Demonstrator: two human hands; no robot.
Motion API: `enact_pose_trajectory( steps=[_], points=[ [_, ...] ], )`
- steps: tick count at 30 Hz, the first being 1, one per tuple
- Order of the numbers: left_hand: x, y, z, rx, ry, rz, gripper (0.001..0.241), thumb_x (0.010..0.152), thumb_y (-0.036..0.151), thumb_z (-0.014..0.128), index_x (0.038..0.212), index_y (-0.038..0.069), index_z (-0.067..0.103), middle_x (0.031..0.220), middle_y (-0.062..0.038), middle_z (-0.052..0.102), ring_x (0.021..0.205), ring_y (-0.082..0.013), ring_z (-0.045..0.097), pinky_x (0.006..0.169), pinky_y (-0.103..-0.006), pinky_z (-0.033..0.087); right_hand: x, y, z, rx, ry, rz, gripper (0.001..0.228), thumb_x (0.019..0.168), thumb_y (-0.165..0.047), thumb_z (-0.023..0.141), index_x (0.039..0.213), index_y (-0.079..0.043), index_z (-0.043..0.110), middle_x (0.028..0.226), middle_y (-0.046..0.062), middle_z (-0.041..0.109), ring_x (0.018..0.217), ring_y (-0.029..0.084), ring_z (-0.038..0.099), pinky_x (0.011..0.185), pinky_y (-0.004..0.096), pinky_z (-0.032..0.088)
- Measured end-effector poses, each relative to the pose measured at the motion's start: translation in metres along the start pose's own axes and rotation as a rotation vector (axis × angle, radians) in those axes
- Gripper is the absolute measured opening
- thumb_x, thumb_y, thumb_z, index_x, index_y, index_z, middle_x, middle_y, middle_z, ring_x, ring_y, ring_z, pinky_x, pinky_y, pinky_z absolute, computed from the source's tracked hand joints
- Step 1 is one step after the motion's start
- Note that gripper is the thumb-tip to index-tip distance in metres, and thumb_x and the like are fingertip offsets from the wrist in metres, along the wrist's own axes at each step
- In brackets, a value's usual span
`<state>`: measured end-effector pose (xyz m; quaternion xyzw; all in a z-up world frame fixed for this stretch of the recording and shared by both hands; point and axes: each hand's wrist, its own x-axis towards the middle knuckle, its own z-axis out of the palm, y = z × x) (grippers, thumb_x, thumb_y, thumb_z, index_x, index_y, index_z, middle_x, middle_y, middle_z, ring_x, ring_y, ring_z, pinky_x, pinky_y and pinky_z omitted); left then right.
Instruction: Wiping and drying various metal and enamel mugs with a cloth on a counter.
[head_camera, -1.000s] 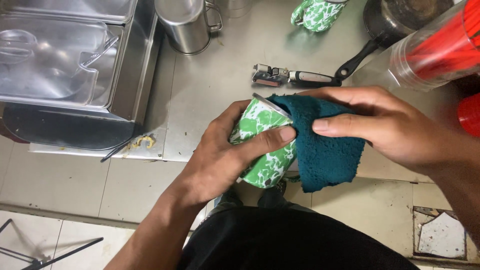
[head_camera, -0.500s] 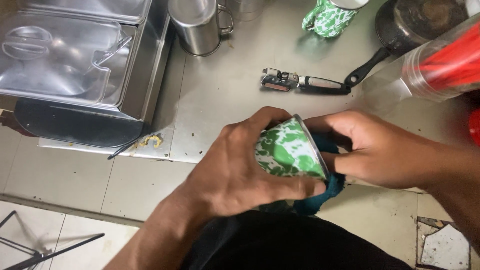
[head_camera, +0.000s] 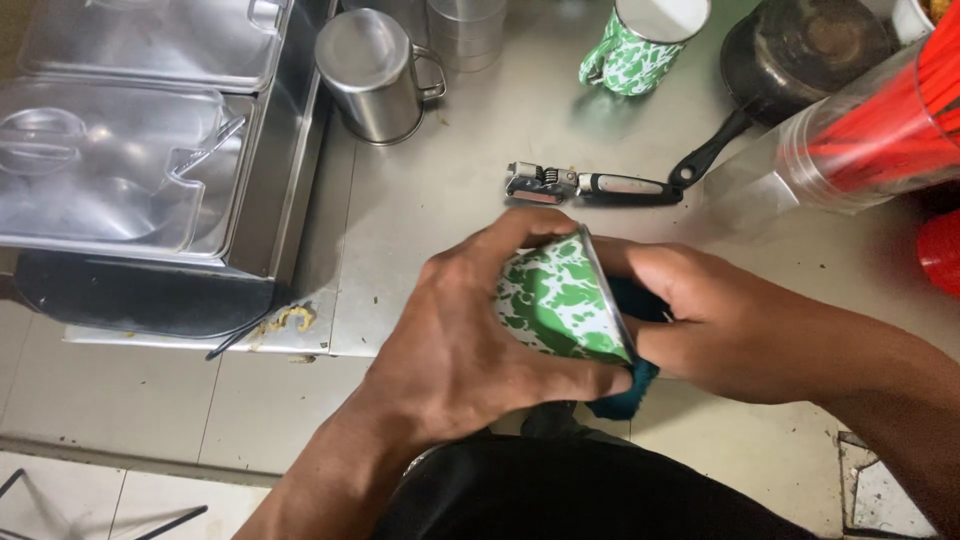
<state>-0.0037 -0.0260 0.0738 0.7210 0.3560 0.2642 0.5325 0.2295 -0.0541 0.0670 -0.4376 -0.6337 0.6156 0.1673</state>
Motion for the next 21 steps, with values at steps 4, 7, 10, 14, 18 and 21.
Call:
enact_pose_trajectory(
  steps=[4,7,10,14,18,21],
  points=[
    [0.002,0.0,0.0,-0.076,0.011,-0.081,0.091,0.058,0.032,0.094,0.138,0.009,0.058,0.116,-0.012,0.079,0.107,-0.0249,0.075,0.096,-0.0362,0.057,0.006,-0.002,0.0,0.034,0.042,0.184,0.054,0.086,0.008,0.054,0.137,-0.009,0.057,0.111,0.01,0.071,0.093,0.019,0.059,0.081,0.039,0.052],
    [0.005,0.003,-0.003,0.123,0.134,0.176,0.097,0.058,0.027,0.1,0.139,0.003,0.052,0.137,-0.021,0.058,0.128,-0.0319,0.062,0.106,-0.0427,0.047,0.01,-0.007,0.002,0.058,0.124,-0.025,0.061,0.082,0.009,0.05,0.141,-0.004,0.058,0.121,0.007,0.07,0.11,0.015,0.07,0.097,0.034,0.055],
    [0.01,0.007,-0.011,0.117,0.142,0.121,0.114,0.054,0.033,0.1,0.147,0.004,0.041,0.148,-0.021,0.044,0.135,-0.0328,0.053,0.11,-0.0443,0.041,0.014,-0.01,0.005,0.13,0.178,-0.116,0.065,0.082,0.011,0.052,0.145,-0.004,0.052,0.126,0.007,0.071,0.116,0.015,0.065,0.103,0.035,0.052],
    [0.021,-0.006,-0.009,-0.121,0.27,-0.081,0.104,0.079,0.057,0.078,0.158,0.008,0.031,0.15,-0.023,0.044,0.134,-0.0397,0.05,0.106,-0.052,0.045,0.017,-0.014,0.014,0.036,0.344,-0.194,0.051,0.09,0.003,0.063,0.14,-0.001,0.055,0.12,0.008,0.072,0.115,0.019,0.068,0.102,0.039,0.057],
    [0.031,-0.02,-0.008,-0.357,0.287,-0.525,0.093,0.088,0.082,0.047,0.154,0.016,0.052,0.132,-0.021,0.063,0.119,-0.0388,0.063,0.091,-0.0569,0.059,0.017,-0.02,0.026,-0.088,0.493,-0.13,0.054,0.09,-0.001,0.065,0.142,-0.006,0.053,0.114,0.007,0.071,0.102,0.017,0.072,0.085,0.038,0.065],
    [0.031,-0.014,-0.011,-0.233,0.233,-0.731,0.087,0.094,0.079,0.031,0.154,0.02,0.053,0.125,-0.018,0.068,0.119,-0.0339,0.063,0.085,-0.0585,0.057,0.016,-0.023,0.03,-0.514,0.492,-0.26,0.04,0.084,0.002,0.066,0.123,-0.001,0.059,0.114,0.013,0.064,0.104,0.023,0.064,0.085,0.037,0.058]
  ],
)
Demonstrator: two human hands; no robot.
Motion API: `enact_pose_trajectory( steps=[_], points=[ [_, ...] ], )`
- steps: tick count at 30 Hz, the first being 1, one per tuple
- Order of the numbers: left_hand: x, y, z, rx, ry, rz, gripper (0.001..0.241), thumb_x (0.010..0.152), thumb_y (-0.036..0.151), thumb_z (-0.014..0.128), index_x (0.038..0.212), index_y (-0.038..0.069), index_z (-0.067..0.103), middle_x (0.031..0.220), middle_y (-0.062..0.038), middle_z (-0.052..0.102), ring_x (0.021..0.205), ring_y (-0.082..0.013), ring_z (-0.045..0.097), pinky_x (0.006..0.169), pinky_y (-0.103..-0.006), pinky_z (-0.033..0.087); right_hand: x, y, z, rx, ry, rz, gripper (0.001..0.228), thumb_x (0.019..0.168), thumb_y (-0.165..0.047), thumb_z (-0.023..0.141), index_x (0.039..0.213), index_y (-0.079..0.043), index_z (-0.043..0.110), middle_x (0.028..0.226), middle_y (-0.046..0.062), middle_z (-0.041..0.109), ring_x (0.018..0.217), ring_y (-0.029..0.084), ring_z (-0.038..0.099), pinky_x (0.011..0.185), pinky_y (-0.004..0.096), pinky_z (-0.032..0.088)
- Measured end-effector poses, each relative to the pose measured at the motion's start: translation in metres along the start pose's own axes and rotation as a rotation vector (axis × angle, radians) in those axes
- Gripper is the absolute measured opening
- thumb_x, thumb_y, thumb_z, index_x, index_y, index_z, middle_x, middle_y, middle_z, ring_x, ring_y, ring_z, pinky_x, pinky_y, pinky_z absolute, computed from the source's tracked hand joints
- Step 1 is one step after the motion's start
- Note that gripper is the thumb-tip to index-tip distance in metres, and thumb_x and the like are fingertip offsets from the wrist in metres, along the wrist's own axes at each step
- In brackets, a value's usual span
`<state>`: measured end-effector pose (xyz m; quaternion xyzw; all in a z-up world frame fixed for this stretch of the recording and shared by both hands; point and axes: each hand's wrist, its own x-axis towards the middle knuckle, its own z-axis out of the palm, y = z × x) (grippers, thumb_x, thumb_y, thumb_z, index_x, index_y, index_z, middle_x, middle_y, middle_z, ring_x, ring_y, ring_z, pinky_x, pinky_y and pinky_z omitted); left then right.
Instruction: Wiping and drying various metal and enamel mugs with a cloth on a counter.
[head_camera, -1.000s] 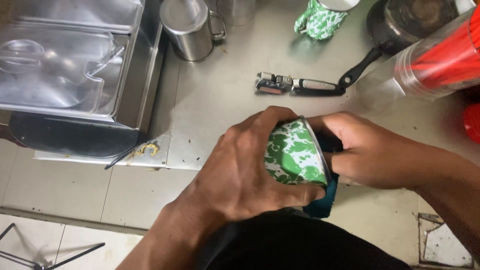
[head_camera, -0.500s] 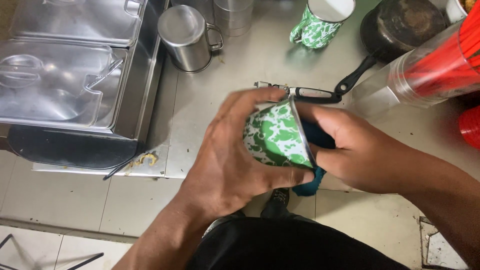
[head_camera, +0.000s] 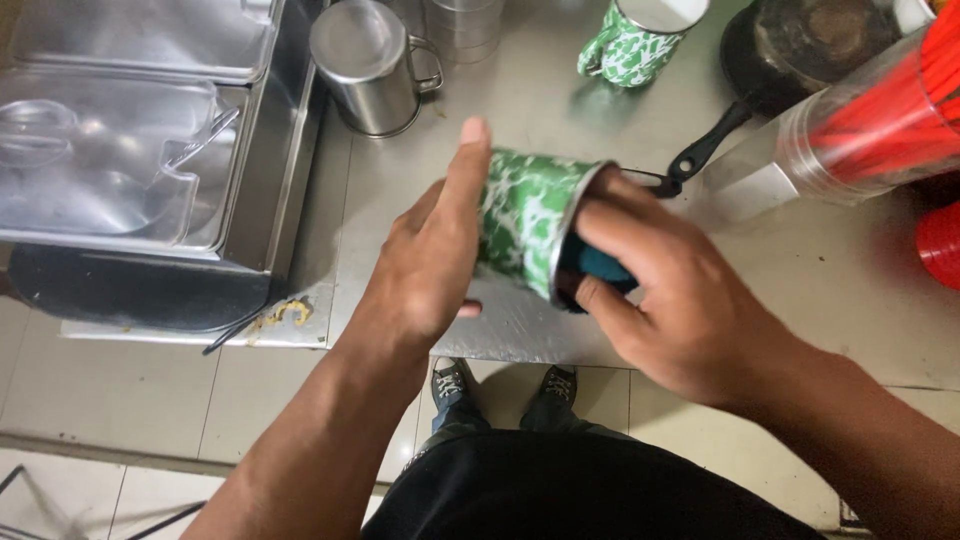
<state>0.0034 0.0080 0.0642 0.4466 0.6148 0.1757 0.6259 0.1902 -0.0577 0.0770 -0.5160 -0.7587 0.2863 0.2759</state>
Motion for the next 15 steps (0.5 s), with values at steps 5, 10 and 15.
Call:
enact_pose_trajectory(
  steps=[5,10,15],
  points=[
    [-0.002,-0.01,0.0,-0.094,-0.035,-0.056,0.081,0.094,0.068,0.049,0.138,0.003,0.064,0.117,-0.018,0.075,0.109,-0.0282,0.073,0.089,-0.0467,0.062,-0.003,0.003,0.009,-0.02,0.034,-0.126,0.046,0.078,0.007,0.058,0.125,0.006,0.054,0.118,0.023,0.06,0.107,0.038,0.063,0.089,0.044,0.051],
    [-0.005,-0.016,0.004,-0.235,-0.083,0.017,0.067,0.095,0.057,0.055,0.14,0.007,0.062,0.114,-0.014,0.076,0.106,-0.0245,0.074,0.093,-0.0447,0.055,-0.005,0.007,0.018,0.041,0.02,0.056,0.041,0.081,0.006,0.06,0.121,0.002,0.057,0.108,0.018,0.067,0.1,0.033,0.067,0.083,0.041,0.052],
    [-0.005,-0.016,0.009,-0.243,-0.131,0.149,0.07,0.093,0.048,0.059,0.143,0.005,0.036,0.119,-0.017,0.064,0.109,-0.0256,0.066,0.097,-0.0457,0.054,-0.013,0.037,0.024,0.986,0.117,0.476,0.036,0.098,0.005,0.05,0.131,0.0,0.062,0.109,0.008,0.069,0.095,0.017,0.064,0.084,0.033,0.052]
  ],
)
